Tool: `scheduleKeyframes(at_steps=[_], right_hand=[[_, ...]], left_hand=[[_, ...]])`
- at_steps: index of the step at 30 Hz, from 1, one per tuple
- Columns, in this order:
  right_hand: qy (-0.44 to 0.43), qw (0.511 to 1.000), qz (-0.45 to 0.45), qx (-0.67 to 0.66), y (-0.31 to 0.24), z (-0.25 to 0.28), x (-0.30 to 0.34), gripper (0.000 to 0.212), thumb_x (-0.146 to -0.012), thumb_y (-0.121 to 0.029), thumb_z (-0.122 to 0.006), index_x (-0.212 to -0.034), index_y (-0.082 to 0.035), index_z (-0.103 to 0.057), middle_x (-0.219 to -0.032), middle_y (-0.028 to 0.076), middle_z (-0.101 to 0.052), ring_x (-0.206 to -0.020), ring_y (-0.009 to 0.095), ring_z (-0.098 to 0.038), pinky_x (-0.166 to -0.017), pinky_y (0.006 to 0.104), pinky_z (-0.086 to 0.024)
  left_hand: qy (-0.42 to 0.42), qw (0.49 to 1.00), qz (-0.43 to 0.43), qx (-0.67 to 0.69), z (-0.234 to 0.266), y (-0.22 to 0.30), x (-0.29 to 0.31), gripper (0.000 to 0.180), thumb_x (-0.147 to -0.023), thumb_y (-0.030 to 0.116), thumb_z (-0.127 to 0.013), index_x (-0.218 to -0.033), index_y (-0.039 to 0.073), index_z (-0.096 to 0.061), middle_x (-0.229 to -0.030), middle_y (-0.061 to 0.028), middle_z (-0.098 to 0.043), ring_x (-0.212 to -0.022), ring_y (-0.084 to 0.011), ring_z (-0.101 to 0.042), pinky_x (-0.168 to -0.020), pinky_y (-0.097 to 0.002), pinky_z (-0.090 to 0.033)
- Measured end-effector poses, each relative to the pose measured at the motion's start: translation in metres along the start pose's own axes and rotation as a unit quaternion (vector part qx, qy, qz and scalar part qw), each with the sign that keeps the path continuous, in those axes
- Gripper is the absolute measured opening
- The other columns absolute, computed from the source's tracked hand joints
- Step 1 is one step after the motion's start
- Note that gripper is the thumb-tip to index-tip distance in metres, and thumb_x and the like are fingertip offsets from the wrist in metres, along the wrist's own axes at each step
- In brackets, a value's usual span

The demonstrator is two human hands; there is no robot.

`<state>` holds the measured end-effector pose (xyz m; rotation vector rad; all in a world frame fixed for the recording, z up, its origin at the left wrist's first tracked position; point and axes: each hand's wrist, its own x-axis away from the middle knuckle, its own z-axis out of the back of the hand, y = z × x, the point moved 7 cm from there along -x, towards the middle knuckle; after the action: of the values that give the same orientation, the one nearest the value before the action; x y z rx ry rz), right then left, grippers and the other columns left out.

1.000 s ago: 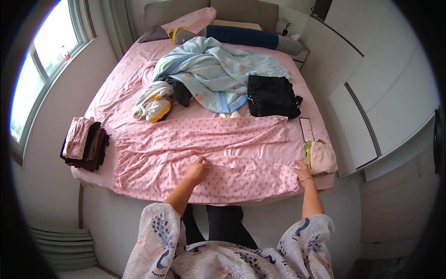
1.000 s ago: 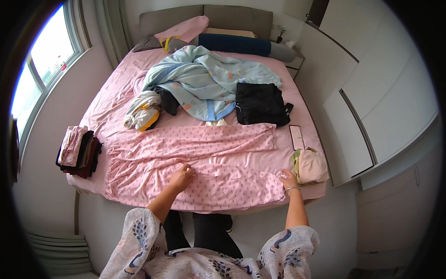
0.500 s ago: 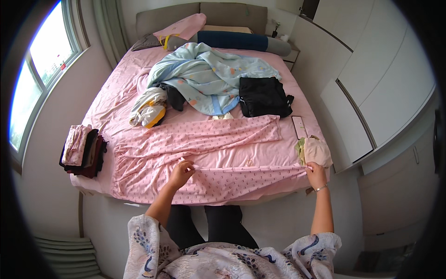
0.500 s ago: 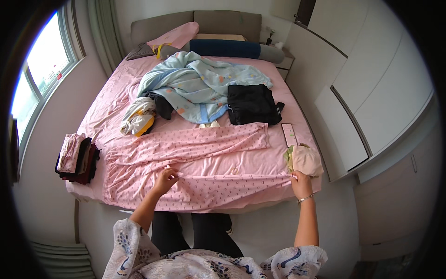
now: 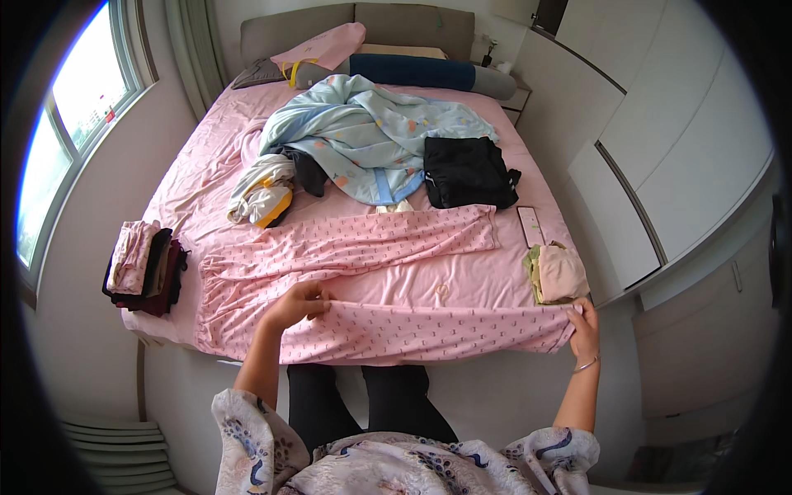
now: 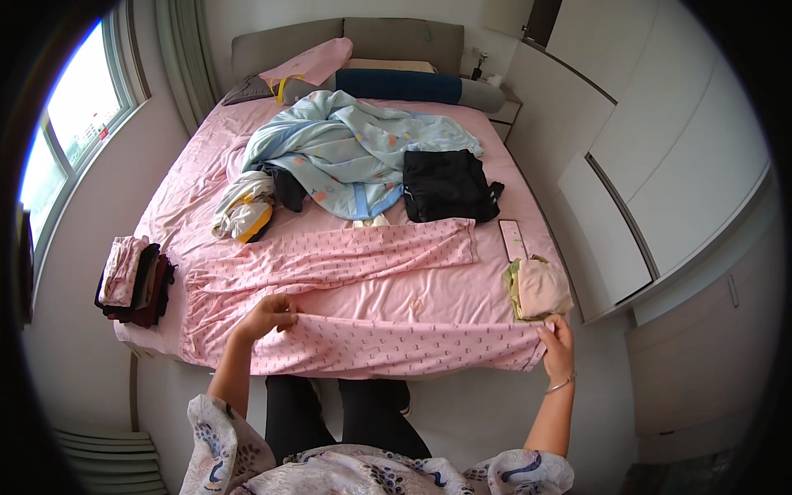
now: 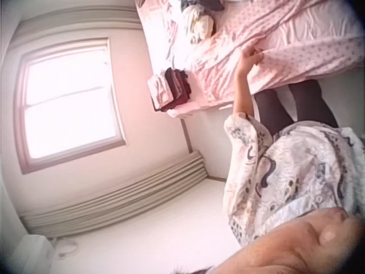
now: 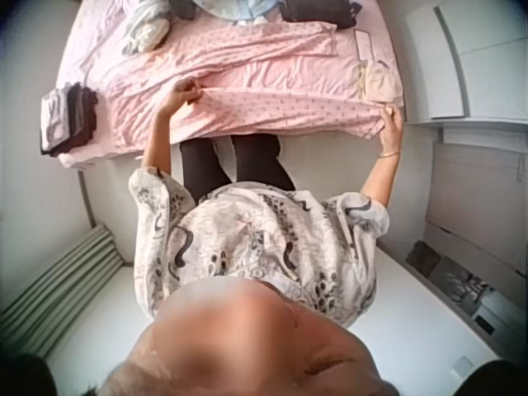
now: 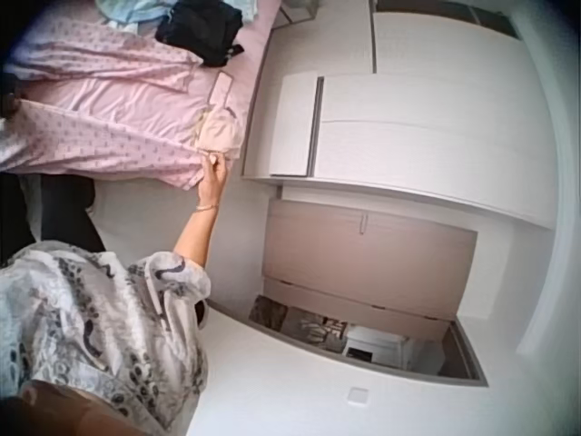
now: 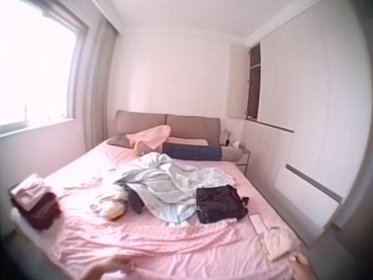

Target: The person folds a pink patterned pajama set and a white pajama top with yellow trim on a bed. They smooth and fold each garment by hand, then place the folded items into a neat stack on the left side of the bed.

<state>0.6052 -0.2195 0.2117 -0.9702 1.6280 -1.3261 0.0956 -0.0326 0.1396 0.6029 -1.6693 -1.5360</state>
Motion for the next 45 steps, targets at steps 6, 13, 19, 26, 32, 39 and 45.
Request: scheduleKeyframes(at_steps=[6,13,19,26,32,39,45], right_hand=[[0.074,0.963,-0.045,0.255,0.116,0.039,-0.105,0.014,-0.079,-0.007,-0.06,-0.091,0.0,-0.054,-0.074,-0.001,-0.052,-0.064,0.006,-0.045,-0.057,0.0196,-0.037],[0.179,0.947,-0.021,0.267,0.227,0.069,-0.081,0.026,-0.08,-0.009,-0.058,-0.104,0.002,-0.057,-0.097,0.011,-0.061,-0.087,0.017,-0.058,-0.078,0.0261,-0.045],[0.375,0.872,-0.298,0.1,0.293,0.098,0.058,0.029,-0.079,-0.039,-0.06,-0.083,-0.011,-0.057,-0.07,0.001,-0.057,-0.061,0.013,-0.054,-0.052,0.0288,-0.044],[0.406,0.827,-0.389,-0.035,0.315,0.082,0.044,0.028,-0.074,-0.041,-0.067,-0.076,-0.017,-0.053,-0.058,-0.003,-0.048,-0.048,0.009,-0.044,-0.039,0.0209,-0.033],[0.364,0.873,-0.323,0.039,0.265,0.088,0.03,0.021,-0.081,-0.029,-0.06,-0.076,-0.012,-0.049,-0.054,0.001,-0.046,-0.04,0.011,-0.044,-0.031,0.0222,-0.033],[0.362,0.845,-0.281,0.276,0.238,0.087,0.009,0.024,-0.08,-0.02,-0.058,-0.098,-0.006,-0.051,-0.08,0.011,-0.056,-0.048,0.021,-0.053,-0.033,0.03,-0.039],[0.279,0.839,-0.212,0.416,0.352,0.18,-0.031,0.049,-0.077,-0.014,-0.057,-0.123,-0.012,-0.038,-0.079,0.012,-0.055,-0.044,0.019,-0.048,-0.032,0.0305,-0.035]], left_hand=[[0.148,0.978,-0.04,-0.139,-0.016,-0.034,-0.086,0.022,-0.078,0.001,-0.057,-0.099,0.001,-0.054,-0.094,-0.0079,-0.06,-0.082,-0.0155,-0.057,-0.069,-0.0269,-0.047],[0.271,0.959,-0.079,-0.025,-0.008,-0.14,-0.007,0.042,-0.077,-0.007,-0.052,-0.118,0.003,-0.048,-0.111,-0.009,-0.054,-0.096,-0.0177,-0.054,-0.077,-0.0272,-0.046],[0.551,0.829,0.062,0.079,0.07,-0.232,0.167,0.019,-0.082,0.009,-0.053,-0.099,0.003,-0.057,-0.082,-0.0044,-0.06,-0.068,-0.0115,-0.057,-0.055,-0.023,-0.045],[0.657,0.668,0.085,0.339,0.127,-0.282,0.216,0.028,-0.085,0.02,-0.056,-0.106,0.003,-0.05,-0.08,-0.0036,-0.056,-0.058,-0.0128,-0.054,-0.046,-0.0243,-0.042],[0.689,0.547,0.001,0.476,0.161,-0.29,0.213,0.018,-0.08,0.025,-0.063,-0.085,0.013,-0.051,-0.067,0.003,-0.048,-0.048,-0.0089,-0.042,-0.038,-0.021,-0.029],[0.842,0.51,0.051,0.166,0.235,-0.327,0.289,0.017,-0.081,0.016,-0.052,-0.092,0.003,-0.055,-0.081,-0.006,-0.059,-0.071,-0.0184,-0.055,-0.063,-0.0311,-0.045],[0.798,0.593,0.051,0.09,0.283,-0.319,0.285,0.055,-0.075,-0.006,-0.041,-0.128,0.005,-0.04,-0.112,-0.0137,-0.055,-0.079,-0.0227,-0.058,-0.068,-0.0325,-0.048]])
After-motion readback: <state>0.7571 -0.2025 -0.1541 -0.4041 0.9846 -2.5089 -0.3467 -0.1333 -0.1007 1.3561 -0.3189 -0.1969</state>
